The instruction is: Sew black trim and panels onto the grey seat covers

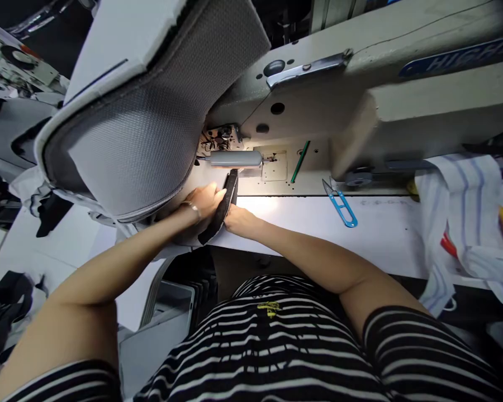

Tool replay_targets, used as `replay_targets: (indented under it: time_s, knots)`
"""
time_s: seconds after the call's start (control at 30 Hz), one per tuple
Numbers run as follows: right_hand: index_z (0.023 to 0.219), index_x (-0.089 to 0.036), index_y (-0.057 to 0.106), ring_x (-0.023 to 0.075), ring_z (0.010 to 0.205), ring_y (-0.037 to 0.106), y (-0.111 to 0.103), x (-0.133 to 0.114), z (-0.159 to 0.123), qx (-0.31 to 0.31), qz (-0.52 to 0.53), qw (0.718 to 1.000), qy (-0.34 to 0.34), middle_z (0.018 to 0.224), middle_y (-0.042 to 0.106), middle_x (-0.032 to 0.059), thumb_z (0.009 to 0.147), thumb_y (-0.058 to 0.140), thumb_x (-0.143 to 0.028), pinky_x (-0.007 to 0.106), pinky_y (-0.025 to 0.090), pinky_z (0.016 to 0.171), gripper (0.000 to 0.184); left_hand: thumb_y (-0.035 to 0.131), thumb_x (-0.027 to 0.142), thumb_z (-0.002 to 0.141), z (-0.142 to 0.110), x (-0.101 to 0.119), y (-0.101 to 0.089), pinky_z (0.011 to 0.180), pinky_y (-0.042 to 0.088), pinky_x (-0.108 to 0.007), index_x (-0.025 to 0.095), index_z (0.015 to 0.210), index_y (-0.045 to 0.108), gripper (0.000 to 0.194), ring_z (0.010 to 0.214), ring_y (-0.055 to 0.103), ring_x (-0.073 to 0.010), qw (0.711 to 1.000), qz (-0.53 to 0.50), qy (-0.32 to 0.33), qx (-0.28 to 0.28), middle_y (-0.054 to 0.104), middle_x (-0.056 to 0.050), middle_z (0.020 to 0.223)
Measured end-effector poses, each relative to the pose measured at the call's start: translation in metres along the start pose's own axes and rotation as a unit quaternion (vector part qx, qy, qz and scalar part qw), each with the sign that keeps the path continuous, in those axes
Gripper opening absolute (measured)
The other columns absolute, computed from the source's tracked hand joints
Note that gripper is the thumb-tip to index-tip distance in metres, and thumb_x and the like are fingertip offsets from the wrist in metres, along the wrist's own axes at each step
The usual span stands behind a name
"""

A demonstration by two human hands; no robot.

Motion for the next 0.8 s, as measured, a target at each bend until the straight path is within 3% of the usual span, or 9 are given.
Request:
replay_targets:
  time_s: [0.1,0.2,0.27,0.33,0.4,0.5,0.63,0.8]
  knots:
    - [0.098,-0.007,0.066,0.0214,0.107,0.054,0.0,-0.001,0.0,-0.001,-0.002,1.0,-0.007,0.1,0.065,0.0145,0.086,0.04,-0.007,0.035,0.041,0.098,0.029,0.06,0.03,0.077,0.021,0.002,0.011,0.06,0.044,-0.025,0.019,0.08,0.049,0.016,0.062,0.056,-0.0145,0.976,-0.196,-0.089,0.03,0.054,0.001,0.064]
    - [0.101,-0.005,0.066,0.0212,0.114,0.051,-0.001,-0.002,0.0,0.012,-0.008,1.0,-0.023,0.106,0.064,0.0153,0.087,0.039,-0.007,0.034,0.037,0.103,0.03,0.064,0.027,0.075,0.024,-0.003,0.032,0.051,0.041,-0.022,0.019,0.071,0.042,0.024,0.049,0.047,-0.0099,0.909,-0.387,-0.156,-0.018,0.044,0.005,0.054]
    - [0.1,-0.005,0.066,0.0211,0.116,0.05,0.0,-0.003,0.001,0.007,-0.011,0.999,-0.037,0.108,0.064,0.015,0.087,0.039,-0.007,0.034,0.032,0.108,0.03,0.063,0.029,0.075,0.022,-0.008,0.036,0.049,0.039,-0.022,0.02,0.069,0.039,0.027,0.045,0.043,-0.0089,0.885,-0.435,-0.163,-0.021,0.04,0.007,0.052]
    - [0.101,-0.006,0.066,0.0211,0.117,0.05,0.002,-0.002,0.002,0.004,-0.003,0.999,-0.038,0.111,0.064,0.0132,0.086,0.041,-0.007,0.036,0.029,0.11,0.029,0.063,0.028,0.074,0.021,-0.015,0.028,0.052,0.04,-0.023,0.019,0.07,0.041,0.024,0.048,0.044,-0.0098,0.914,-0.382,-0.131,0.035,0.041,0.007,0.053]
    - [0.102,-0.009,0.066,0.0208,0.116,0.05,0.002,0.0,0.003,0.009,0.009,0.999,-0.029,0.111,0.064,0.0115,0.085,0.043,-0.007,0.038,0.029,0.11,0.028,0.059,0.026,0.077,0.019,-0.015,0.018,0.06,0.042,-0.025,0.019,0.074,0.048,0.014,0.06,0.051,-0.0131,0.96,-0.256,-0.056,0.1,0.048,0.003,0.061]
    - [0.094,-0.009,0.068,0.0199,0.11,0.052,0.003,0.0,0.003,0.009,0.012,1.0,-0.023,0.105,0.065,0.0114,0.085,0.044,-0.007,0.036,0.031,0.107,0.026,0.047,0.027,0.085,0.015,-0.006,0.019,0.075,0.043,-0.03,0.019,0.083,0.055,0.012,0.083,0.055,-0.019,0.988,-0.057,0.045,0.134,0.058,-0.005,0.082]
    - [0.088,-0.008,0.069,0.0208,0.103,0.054,0.004,0.001,0.003,0.007,-0.008,1.0,-0.01,0.096,0.066,0.0132,0.086,0.041,-0.008,0.034,0.037,0.1,0.027,0.043,0.035,0.089,0.015,0.008,0.029,0.08,0.041,-0.035,0.017,0.083,0.058,0.024,0.096,0.05,-0.0255,0.976,0.119,0.135,0.124,0.056,-0.012,0.1]
    - [0.095,-0.006,0.068,0.0237,0.1,0.056,0.002,0.0,0.0,0.019,-0.038,0.999,0.01,0.099,0.066,0.0167,0.087,0.04,-0.009,0.037,0.04,0.091,0.029,0.039,0.034,0.092,0.017,0.028,0.033,0.084,0.041,-0.034,0.015,0.082,0.059,0.03,0.092,0.051,-0.023,0.948,0.141,0.275,0.076,0.057,-0.012,0.094]
Point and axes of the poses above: each hand's wrist, its own z-axis towards the middle knuckle, its own y-axis out of the palm, x = y × z, the point moved 7 cm from there along z, towards the middle knuckle
